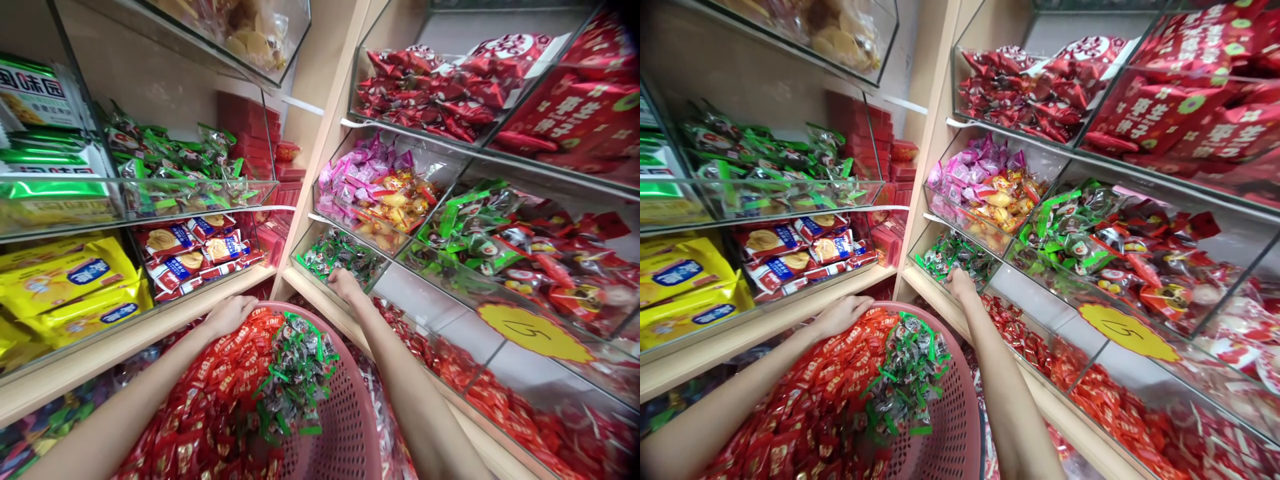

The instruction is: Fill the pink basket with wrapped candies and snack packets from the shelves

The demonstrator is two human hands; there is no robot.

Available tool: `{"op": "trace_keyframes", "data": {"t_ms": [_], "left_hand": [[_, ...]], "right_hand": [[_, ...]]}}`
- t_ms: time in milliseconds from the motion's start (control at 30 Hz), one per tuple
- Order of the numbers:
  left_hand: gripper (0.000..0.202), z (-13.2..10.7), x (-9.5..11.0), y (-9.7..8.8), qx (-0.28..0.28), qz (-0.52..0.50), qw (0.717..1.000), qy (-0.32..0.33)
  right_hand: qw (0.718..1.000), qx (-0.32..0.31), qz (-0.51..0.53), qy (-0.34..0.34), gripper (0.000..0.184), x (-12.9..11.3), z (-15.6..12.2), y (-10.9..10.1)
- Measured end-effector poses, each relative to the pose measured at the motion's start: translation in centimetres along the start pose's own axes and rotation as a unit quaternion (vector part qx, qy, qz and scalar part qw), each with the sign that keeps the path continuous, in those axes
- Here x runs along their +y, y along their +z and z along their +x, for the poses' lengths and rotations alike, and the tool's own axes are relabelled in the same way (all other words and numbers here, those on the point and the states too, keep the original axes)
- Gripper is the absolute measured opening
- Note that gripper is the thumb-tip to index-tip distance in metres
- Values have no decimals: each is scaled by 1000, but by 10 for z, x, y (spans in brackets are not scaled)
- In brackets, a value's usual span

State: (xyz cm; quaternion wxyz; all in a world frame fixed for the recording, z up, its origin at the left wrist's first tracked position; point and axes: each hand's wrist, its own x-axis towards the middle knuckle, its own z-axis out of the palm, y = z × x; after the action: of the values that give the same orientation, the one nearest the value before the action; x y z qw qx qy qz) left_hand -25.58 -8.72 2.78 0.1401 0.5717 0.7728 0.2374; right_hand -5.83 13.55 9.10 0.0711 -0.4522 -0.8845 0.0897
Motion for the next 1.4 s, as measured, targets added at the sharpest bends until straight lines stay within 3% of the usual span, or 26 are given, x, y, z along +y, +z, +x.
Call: {"op": "trace_keyframes", "data": {"t_ms": [433, 533, 633, 700, 800, 967, 1133, 1400], "left_hand": [[50, 3, -4, 3, 1, -13, 1000, 17], [50, 3, -5, 3, 2, -12, 1000, 22], [49, 3, -4, 3, 0, -14, 1000, 23], [49, 2, -3, 3, -4, -20, 1000, 21], [50, 2, -2, 2, -6, -27, 1000, 13], [49, 1, -1, 2, -3, -9, 1000, 13], [49, 1, -1, 2, 1, -11, 1000, 12], [49, 1, -4, 4, 3, -14, 1000, 14]], "right_hand": [[991, 27, -127, -6, 22, -36, -40, -48], [988, 65, -139, -31, 20, -42, -63, -64], [985, 106, -92, -105, 17, -47, -102, -69], [981, 100, -30, -164, 16, -50, -133, -61], [972, 57, 32, -226, 17, -55, -178, -32], [953, -74, 9, -293, 15, -60, -223, 23], [942, -158, -2, -296, 12, -61, -231, 49], [923, -178, -69, -335, 14, -63, -227, 67]]}}
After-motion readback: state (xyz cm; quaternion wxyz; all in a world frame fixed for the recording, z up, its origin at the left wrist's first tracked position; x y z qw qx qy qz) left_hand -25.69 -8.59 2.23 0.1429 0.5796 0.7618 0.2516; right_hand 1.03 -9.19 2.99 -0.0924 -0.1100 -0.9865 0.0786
